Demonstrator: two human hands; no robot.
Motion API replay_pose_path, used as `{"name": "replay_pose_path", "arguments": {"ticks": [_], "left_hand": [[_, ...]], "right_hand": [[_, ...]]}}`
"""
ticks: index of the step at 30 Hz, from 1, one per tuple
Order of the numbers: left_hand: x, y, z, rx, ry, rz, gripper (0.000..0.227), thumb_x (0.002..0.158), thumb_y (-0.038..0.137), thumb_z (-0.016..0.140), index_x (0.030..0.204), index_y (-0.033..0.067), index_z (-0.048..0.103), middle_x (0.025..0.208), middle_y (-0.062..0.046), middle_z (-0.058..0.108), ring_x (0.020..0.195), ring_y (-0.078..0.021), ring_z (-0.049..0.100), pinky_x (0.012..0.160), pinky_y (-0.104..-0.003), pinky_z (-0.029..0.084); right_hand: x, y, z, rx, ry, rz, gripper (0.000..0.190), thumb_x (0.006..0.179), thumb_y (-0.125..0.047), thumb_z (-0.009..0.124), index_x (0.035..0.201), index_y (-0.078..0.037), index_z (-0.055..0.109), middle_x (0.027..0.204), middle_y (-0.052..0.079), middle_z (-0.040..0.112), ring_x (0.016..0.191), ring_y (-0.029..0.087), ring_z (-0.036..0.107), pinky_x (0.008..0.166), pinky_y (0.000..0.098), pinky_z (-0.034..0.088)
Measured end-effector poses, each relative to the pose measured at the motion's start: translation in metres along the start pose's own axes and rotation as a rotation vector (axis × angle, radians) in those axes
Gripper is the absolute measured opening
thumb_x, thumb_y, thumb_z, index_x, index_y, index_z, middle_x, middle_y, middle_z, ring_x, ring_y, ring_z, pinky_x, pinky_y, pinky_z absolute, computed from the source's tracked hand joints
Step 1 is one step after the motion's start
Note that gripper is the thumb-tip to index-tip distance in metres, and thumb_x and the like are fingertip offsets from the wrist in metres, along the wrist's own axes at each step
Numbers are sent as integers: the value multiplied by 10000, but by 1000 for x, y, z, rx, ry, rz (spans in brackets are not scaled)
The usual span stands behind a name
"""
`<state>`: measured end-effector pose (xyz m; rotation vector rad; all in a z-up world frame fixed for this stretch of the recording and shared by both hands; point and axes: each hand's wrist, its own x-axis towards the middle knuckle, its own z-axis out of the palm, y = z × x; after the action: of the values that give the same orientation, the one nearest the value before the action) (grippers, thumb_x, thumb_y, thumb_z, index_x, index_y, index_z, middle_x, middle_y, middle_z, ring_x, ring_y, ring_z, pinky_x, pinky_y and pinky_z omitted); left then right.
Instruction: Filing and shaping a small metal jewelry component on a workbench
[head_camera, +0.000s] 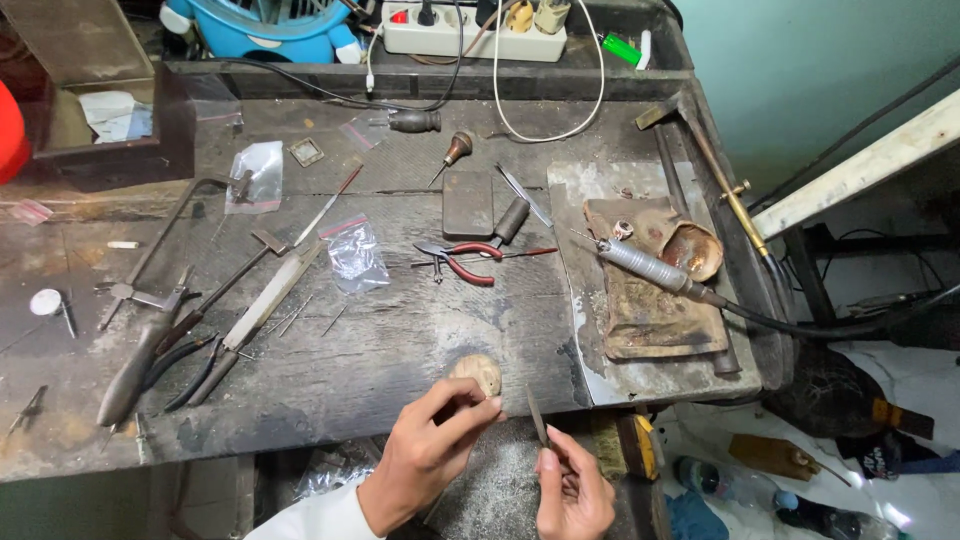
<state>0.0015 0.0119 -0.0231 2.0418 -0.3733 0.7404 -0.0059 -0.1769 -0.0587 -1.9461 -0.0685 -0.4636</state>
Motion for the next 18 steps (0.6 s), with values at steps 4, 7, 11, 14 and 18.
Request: {"name": "replay_pose_path", "arguments": {"ticks": [4, 7, 11, 14, 18], "left_hand": [[13, 5, -4, 46, 10, 127, 248, 965, 20, 733, 1181, 25, 611, 1018, -163, 613, 760, -292, 575, 661, -376, 512], [15, 6, -6, 74, 21, 181, 257, 968, -26, 715, 1188, -9, 581, 1007, -171, 606, 747, -302, 576, 650, -398, 508], [14, 5, -5, 87, 40, 197, 244, 961, -36, 721, 1167, -16, 592, 1014, -180, 610, 740, -305, 579, 652, -401, 513], [15, 7, -6, 77, 59, 202, 202, 956, -17, 729, 1100, -20, 588, 988, -180, 604, 727, -310, 566, 644, -392, 502], [15, 8, -5, 74, 73, 197, 190, 947, -17, 737, 1072, -25, 595, 979, -181, 598, 724, -307, 555, 640, -394, 487]], "right_hand": [[5, 8, 0, 59, -27, -67, 230, 923, -117, 645, 1121, -34, 728, 634, 22, 701, 465, 26, 593, 433, 138, 452], [7, 7, -2, 24, -66, -77, 242, 932, -132, 646, 1129, -19, 728, 655, 27, 709, 493, 36, 608, 439, 157, 474], [6, 8, -1, 34, -64, -103, 221, 923, -135, 660, 1102, -35, 742, 671, 32, 735, 516, 32, 641, 486, 148, 502], [7, 9, -2, 57, -92, -132, 225, 930, -112, 648, 1111, -7, 729, 674, 45, 724, 526, 45, 648, 510, 152, 528], [11, 9, -4, 34, -137, -157, 236, 939, -111, 637, 1140, -15, 716, 660, 27, 719, 508, 35, 626, 459, 150, 489]]}}
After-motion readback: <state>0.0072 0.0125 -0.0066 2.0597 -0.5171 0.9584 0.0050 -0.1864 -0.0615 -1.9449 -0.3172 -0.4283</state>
